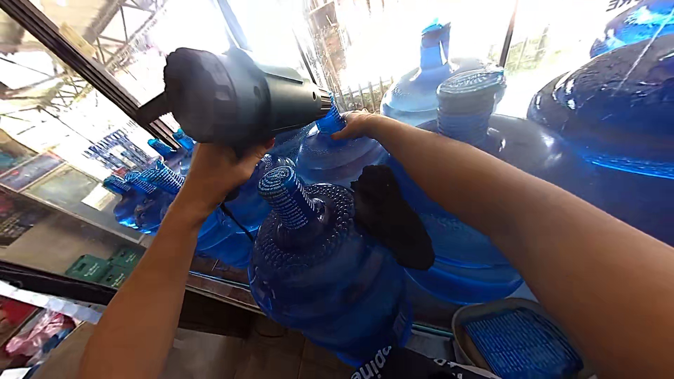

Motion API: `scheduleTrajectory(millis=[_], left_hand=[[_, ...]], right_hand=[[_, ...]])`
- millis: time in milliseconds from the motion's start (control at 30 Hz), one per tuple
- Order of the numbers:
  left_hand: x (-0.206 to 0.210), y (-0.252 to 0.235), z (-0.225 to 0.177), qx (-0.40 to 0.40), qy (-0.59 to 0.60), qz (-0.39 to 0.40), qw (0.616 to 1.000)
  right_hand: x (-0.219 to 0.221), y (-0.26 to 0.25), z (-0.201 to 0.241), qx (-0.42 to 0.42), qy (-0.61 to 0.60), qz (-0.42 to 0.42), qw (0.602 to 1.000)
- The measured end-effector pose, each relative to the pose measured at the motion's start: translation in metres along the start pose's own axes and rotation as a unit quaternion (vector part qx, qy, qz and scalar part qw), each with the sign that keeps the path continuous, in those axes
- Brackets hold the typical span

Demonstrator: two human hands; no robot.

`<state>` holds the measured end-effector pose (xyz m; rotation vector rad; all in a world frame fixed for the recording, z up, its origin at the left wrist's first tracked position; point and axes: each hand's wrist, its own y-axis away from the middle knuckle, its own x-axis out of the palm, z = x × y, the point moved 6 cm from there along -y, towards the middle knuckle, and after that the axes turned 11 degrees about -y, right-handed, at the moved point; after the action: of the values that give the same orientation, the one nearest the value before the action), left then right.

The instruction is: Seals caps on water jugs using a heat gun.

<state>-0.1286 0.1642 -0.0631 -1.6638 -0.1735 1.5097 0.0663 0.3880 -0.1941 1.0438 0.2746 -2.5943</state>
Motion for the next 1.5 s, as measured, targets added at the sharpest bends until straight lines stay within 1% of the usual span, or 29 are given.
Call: scheduleTrajectory(millis=[67, 167, 267, 333, 400, 467, 567, 667, 733, 833, 1000, 1067, 1167, 1233, 1333, 1500], left_hand=[[0.008, -0.003, -0.002, 0.017, -0.011, 0.003, 1.0], [0.02, 0.004, 0.0, 0.031, 0.023, 0.004, 0.999], [0.025, 0.017, 0.005, -0.006, 0.057, 0.029, 0.998], [0.024, 0.026, 0.011, -0.037, 0.065, 0.04, 0.996], [0.02, 0.037, 0.019, -0.056, 0.07, 0.041, 0.995], [0.017, 0.048, 0.029, -0.078, 0.085, 0.026, 0.993], [0.015, 0.068, 0.042, -0.131, 0.135, -0.018, 0.982], [0.016, 0.078, 0.043, -0.145, 0.17, -0.056, 0.973], [0.018, 0.079, 0.039, -0.139, 0.186, -0.073, 0.97], [0.023, 0.074, 0.037, -0.124, 0.186, -0.063, 0.973], [0.023, 0.05, 0.033, -0.087, 0.075, -0.023, 0.993], [0.021, 0.034, 0.027, -0.08, 0.06, -0.008, 0.995], [0.018, 0.007, 0.018, -0.039, 0.042, -0.016, 0.998], [0.017, -0.004, 0.014, -0.01, 0.018, -0.011, 1.0], [0.016, -0.012, 0.008, 0.008, -0.008, -0.004, 1.0], [0.013, -0.01, 0.002, 0.048, 0.026, 0.001, 0.998]], right_hand=[[-0.006, 0.017, 0.009, 0.037, -0.014, 0.009, 0.999], [-0.022, 0.042, 0.022, 0.087, 0.02, -0.011, 0.996], [-0.036, 0.058, 0.021, 0.149, 0.068, -0.063, 0.984], [-0.034, 0.056, 0.016, 0.165, 0.136, -0.071, 0.974], [-0.033, 0.058, 0.016, 0.17, 0.156, -0.069, 0.971], [-0.033, 0.056, 0.018, 0.172, 0.171, -0.07, 0.968], [-0.031, 0.052, 0.017, 0.182, 0.198, -0.073, 0.96], [-0.031, 0.052, 0.016, 0.191, 0.193, -0.071, 0.96], [-0.032, 0.052, 0.014, 0.205, 0.19, -0.076, 0.957], [-0.034, 0.05, 0.011, 0.217, 0.195, -0.08, 0.953], [-0.033, 0.05, 0.01, 0.23, 0.205, -0.079, 0.948], [-0.032, 0.051, 0.011, 0.227, 0.209, -0.075, 0.948], [-0.032, 0.051, 0.011, 0.229, 0.213, -0.077, 0.947], [-0.033, 0.051, 0.012, 0.227, 0.214, -0.078, 0.947], [-0.032, 0.052, 0.014, 0.218, 0.209, -0.079, 0.95], [-0.033, 0.052, 0.015, 0.215, 0.202, -0.086, 0.952]])
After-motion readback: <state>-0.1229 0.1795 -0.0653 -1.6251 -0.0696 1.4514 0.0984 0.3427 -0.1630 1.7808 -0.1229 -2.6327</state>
